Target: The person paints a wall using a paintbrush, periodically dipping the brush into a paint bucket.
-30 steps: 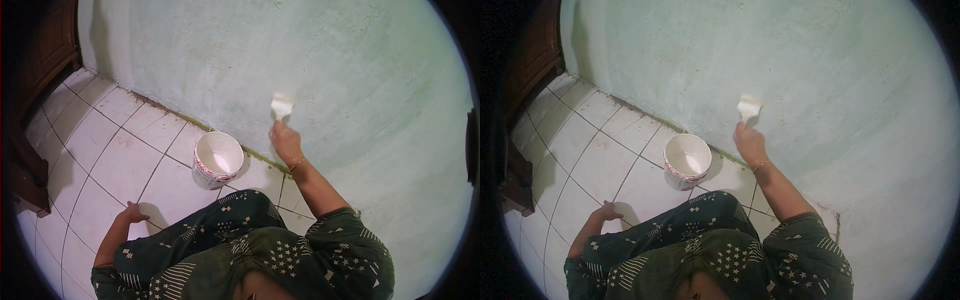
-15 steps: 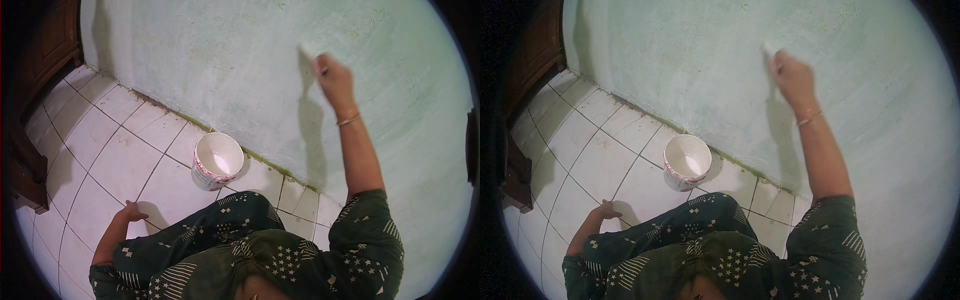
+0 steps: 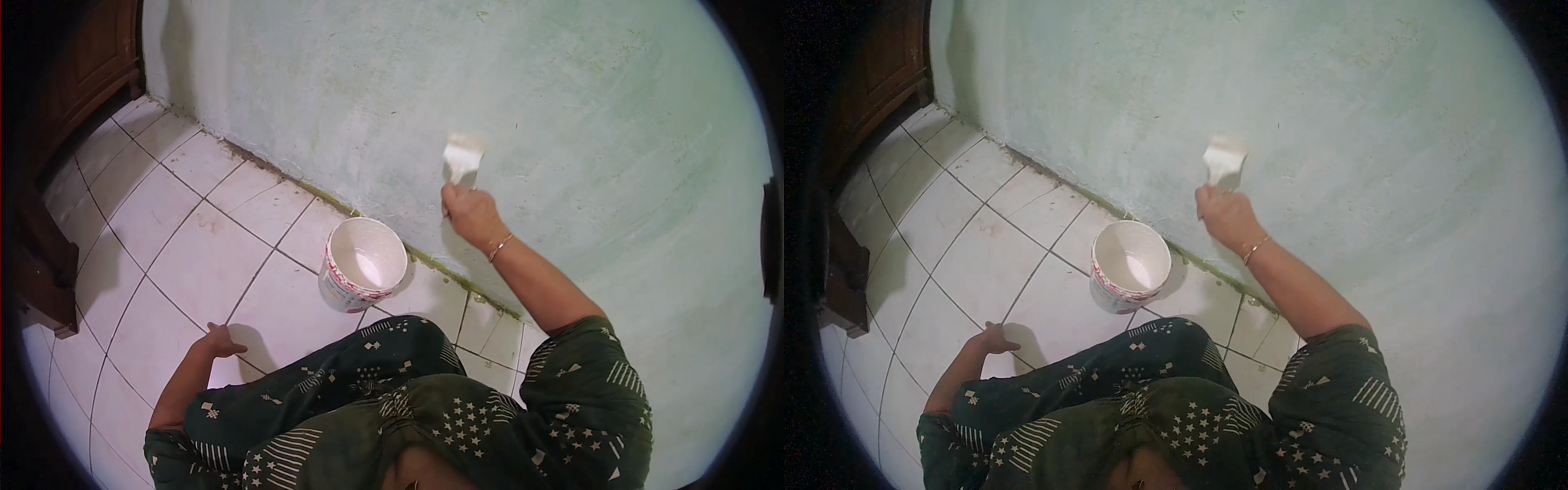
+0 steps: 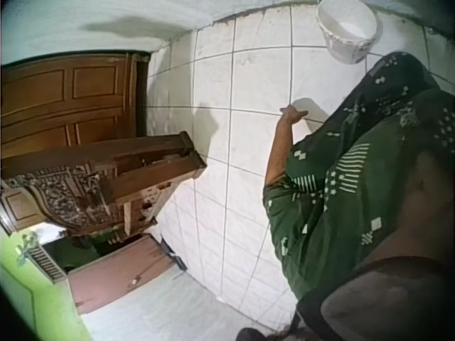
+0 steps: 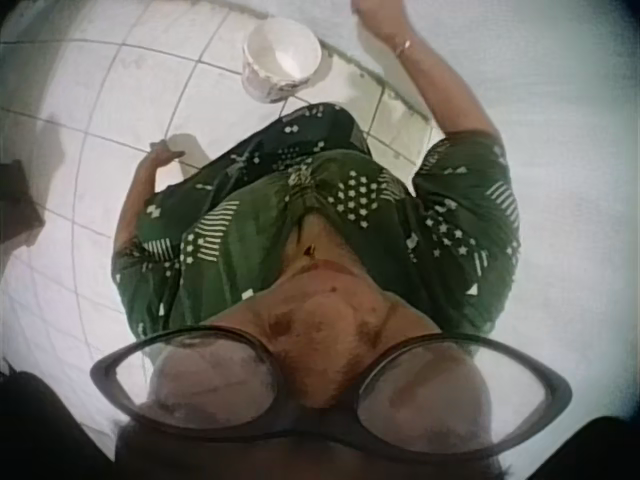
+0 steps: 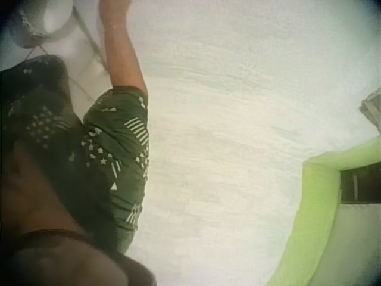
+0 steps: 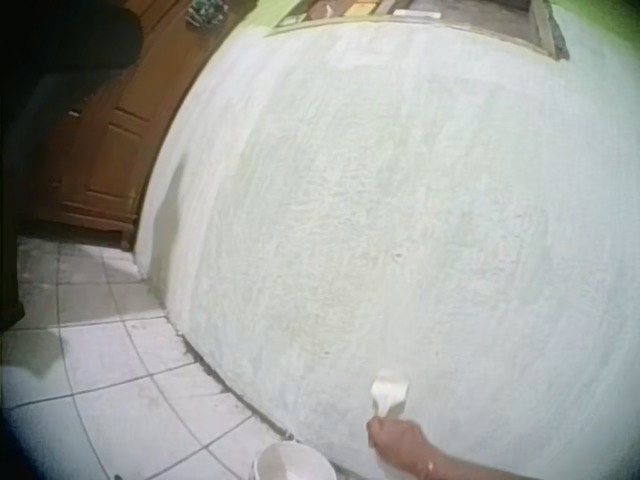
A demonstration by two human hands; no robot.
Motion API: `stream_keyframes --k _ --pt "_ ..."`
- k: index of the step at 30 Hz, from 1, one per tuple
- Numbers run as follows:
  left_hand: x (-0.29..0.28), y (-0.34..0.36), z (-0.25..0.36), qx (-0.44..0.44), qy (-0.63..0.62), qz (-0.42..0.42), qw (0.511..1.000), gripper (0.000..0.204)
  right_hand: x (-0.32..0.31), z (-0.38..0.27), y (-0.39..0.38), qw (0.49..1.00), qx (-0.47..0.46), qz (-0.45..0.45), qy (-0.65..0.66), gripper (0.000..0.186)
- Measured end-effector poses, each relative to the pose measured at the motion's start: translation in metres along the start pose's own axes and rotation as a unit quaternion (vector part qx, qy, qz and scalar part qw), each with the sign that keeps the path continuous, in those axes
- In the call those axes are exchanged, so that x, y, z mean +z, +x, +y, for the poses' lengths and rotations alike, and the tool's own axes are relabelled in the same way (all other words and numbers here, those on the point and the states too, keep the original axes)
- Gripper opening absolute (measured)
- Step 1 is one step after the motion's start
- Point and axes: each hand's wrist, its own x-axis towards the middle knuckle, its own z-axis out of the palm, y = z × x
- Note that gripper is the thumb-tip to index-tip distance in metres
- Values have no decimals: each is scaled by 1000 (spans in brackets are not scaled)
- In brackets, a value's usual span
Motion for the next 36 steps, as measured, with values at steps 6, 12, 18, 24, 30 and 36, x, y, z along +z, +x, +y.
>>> stream_keyframes --k 6,12,18,24,30,36 --pt "9 8 -11 -19 4 -16 1000 67 39 -15 -14 984 22 -98 149 12" --pt "-15 -4 12 -13 -17 -46 999 74 -12 47 25 972 167 -61 154 14" --pt "6 7 -2 -44 -16 -4 999 91 -157 103 83 959 127 251 -23 17" --pt "-13 13 12 -69 -14 -79 994 86 -185 135 134 897 119 358 -232 15" --pt "7 26 -8 -43 -16 -39 998 94 -45 66 95 978 3 161 -134 30" --pt "13 21 -8 -68 -23 -29 997 97 -1 -6 48 997 -44 -10 54 19"
